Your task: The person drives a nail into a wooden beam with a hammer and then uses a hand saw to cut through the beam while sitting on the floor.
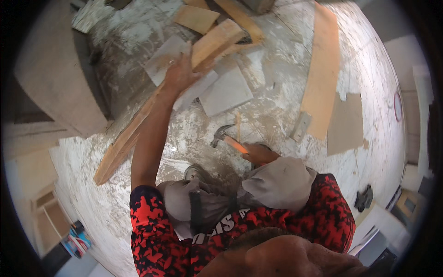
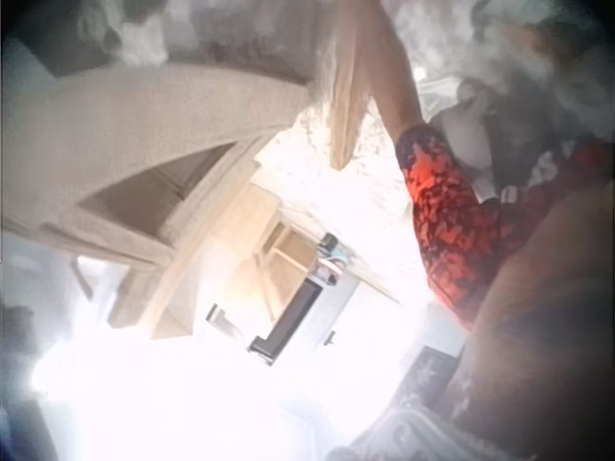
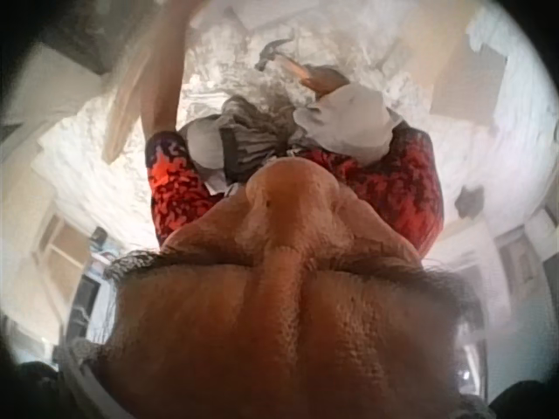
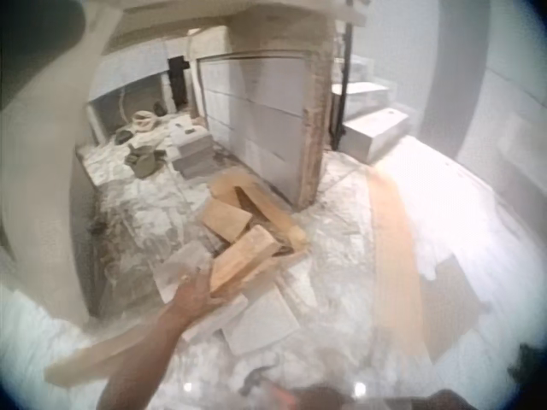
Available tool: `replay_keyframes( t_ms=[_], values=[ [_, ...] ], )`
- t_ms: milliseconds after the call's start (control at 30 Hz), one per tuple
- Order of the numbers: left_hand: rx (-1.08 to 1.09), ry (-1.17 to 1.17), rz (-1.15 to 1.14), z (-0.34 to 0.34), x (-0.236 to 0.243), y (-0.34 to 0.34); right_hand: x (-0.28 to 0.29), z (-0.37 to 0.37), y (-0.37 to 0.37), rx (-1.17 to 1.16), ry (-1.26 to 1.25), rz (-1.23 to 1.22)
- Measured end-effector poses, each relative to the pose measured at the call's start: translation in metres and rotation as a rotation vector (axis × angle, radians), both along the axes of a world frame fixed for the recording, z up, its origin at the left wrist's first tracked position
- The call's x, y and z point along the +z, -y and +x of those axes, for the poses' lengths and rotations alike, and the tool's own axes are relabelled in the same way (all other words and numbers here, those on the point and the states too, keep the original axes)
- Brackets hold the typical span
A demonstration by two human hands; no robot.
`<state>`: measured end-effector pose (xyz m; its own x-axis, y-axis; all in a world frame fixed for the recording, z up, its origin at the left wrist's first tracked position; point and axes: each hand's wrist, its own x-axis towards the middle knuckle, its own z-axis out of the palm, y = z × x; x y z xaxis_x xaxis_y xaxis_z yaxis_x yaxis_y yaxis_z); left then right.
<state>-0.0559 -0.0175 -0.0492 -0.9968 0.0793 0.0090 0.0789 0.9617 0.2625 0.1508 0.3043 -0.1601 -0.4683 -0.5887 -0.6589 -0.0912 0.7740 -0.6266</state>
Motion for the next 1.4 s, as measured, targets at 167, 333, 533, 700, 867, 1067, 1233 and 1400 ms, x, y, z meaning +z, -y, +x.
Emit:
replay_keyframes(
  t_ms=[167, 333, 533, 700, 867, 1067, 1233, 1400],
  values=[
    [0.046, -0.100, 0.215, 0.037, 0.004, 0.024, 0.014, -0.035, 0.010, -0.014, -0.136, 0.067],
    [0.175, -0.091, -0.119, 0.127, -0.012, 0.081, 0.028, -0.126, 0.015, -0.544, -0.267, -0.302],
    [0.228, -0.109, -0.302, 0.181, -0.045, 0.137, 0.112, -0.268, 0.075, -0.907, -0.119, -1.017],
    [0.248, -0.111, -0.310, 0.168, -0.042, 0.142, 0.118, -0.298, 0.110, -0.837, 0.160, -1.163],
    [0.148, -0.075, -0.188, 0.173, -0.015, 0.149, 0.125, -0.283, 0.101, -0.869, 0.151, -1.293],
    [0.011, 0.176, -0.050, 0.227, 0.009, 0.134, 0.129, -0.196, 0.036, -0.914, 0.047, -1.257],
    [-0.131, 0.482, 0.298, 0.199, 0.011, 0.115, 0.086, -0.179, -0.002, -1.036, -0.119, -0.875],
    [-0.048, 0.630, 0.444, 0.167, -0.022, 0.123, 0.070, -0.211, 0.012, -1.022, 0.016, -0.603]
  ],
)
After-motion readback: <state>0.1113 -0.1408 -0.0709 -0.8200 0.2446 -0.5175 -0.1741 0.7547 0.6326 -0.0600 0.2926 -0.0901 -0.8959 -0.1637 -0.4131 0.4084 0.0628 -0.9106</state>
